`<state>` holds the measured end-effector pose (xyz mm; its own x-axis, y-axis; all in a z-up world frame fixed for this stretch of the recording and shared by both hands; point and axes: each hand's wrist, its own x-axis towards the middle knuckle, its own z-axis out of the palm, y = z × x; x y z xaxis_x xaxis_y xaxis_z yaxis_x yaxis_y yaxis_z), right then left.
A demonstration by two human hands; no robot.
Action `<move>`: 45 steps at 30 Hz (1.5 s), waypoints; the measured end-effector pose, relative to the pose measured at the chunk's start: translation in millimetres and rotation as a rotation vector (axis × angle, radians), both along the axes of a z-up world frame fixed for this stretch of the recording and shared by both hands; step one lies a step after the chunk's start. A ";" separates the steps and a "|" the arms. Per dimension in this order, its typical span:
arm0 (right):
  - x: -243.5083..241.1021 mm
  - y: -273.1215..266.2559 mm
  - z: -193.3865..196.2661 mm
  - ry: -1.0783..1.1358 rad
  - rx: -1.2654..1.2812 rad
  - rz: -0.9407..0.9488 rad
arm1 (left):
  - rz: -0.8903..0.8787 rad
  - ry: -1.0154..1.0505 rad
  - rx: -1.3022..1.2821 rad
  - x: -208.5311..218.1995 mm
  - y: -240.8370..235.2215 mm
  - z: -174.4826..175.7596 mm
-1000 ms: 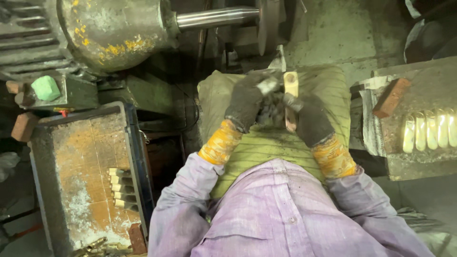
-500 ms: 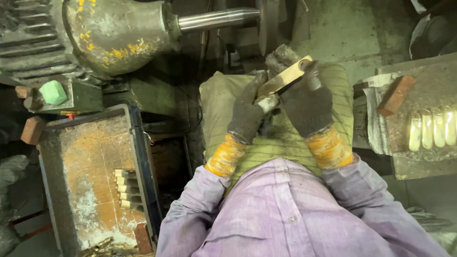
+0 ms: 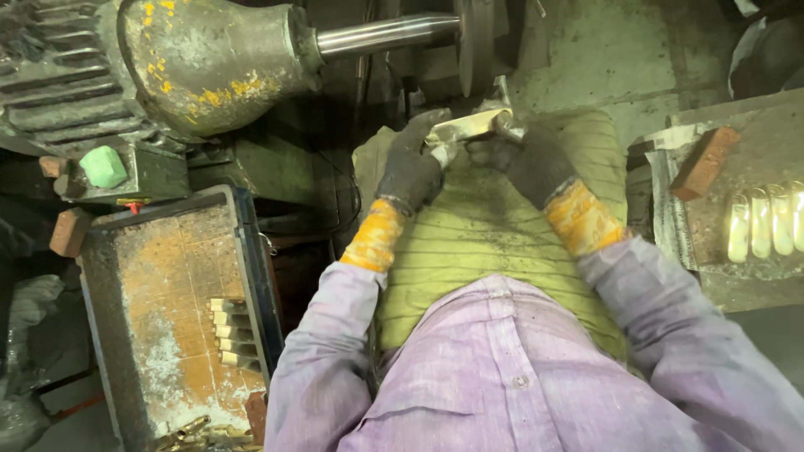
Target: The person picks up metal pieces from a tray and holds them against a rotating polishing wheel. They apply a small block to the wheel and handle the metal parts one at a time to refine their surfaces.
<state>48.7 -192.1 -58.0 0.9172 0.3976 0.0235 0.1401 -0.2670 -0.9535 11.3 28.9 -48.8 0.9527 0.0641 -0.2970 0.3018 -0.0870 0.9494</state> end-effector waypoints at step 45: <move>77.5 43.0 -104.9 0.661 0.178 -0.226 | 0.177 0.053 0.149 55.2 -7.8 -56.6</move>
<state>126.3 -149.1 -162.9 0.8214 0.2383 -0.5182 -0.5217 -0.0535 -0.8514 66.5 21.1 -105.3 0.9062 0.2753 -0.3208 0.3736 -0.1662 0.9126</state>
